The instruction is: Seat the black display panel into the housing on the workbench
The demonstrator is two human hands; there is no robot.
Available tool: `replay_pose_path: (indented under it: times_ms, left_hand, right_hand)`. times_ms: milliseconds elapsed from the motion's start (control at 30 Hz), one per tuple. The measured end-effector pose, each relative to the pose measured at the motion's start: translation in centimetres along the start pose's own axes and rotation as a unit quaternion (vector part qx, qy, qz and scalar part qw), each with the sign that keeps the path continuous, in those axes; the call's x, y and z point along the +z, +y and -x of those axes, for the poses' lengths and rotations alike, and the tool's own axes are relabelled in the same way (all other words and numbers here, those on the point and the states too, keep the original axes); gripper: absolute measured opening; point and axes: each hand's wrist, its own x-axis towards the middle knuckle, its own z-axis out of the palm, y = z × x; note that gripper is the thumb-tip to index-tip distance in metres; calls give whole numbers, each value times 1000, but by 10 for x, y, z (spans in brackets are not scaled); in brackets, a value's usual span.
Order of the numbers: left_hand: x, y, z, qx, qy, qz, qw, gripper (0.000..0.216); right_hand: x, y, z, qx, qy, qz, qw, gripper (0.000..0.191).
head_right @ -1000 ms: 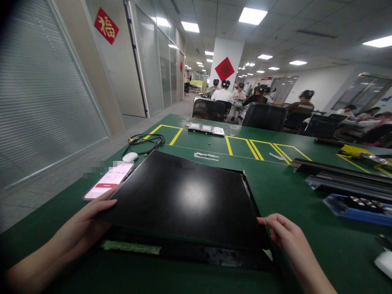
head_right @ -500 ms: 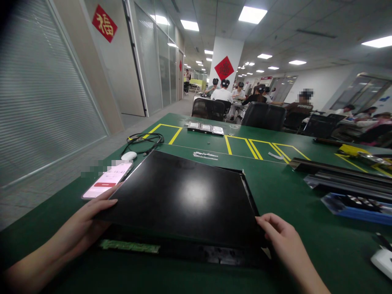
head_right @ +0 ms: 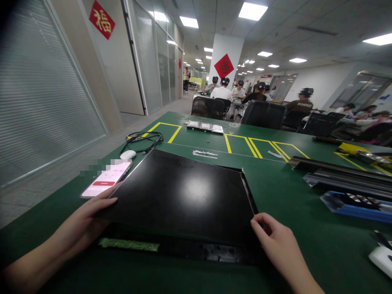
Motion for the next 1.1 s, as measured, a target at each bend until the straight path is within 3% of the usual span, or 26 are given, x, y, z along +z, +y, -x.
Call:
replay_pose_path:
  times_ms: [167,733,1100]
  left_hand:
    - [-1,-3,-2,-5,-14,-11,1000,50]
    - [1,-2,0,-6,-17,-43,999,60]
    - [0,-2,-1,-8,-38,-41,998,58]
  right_hand:
    - [-4,-1,-2,-1,-42,28,999,30]
    - [-7,-8,-3,-14,-38,50,998,29]
    - [-6,-5,-4,-16,-60,83,995,39]
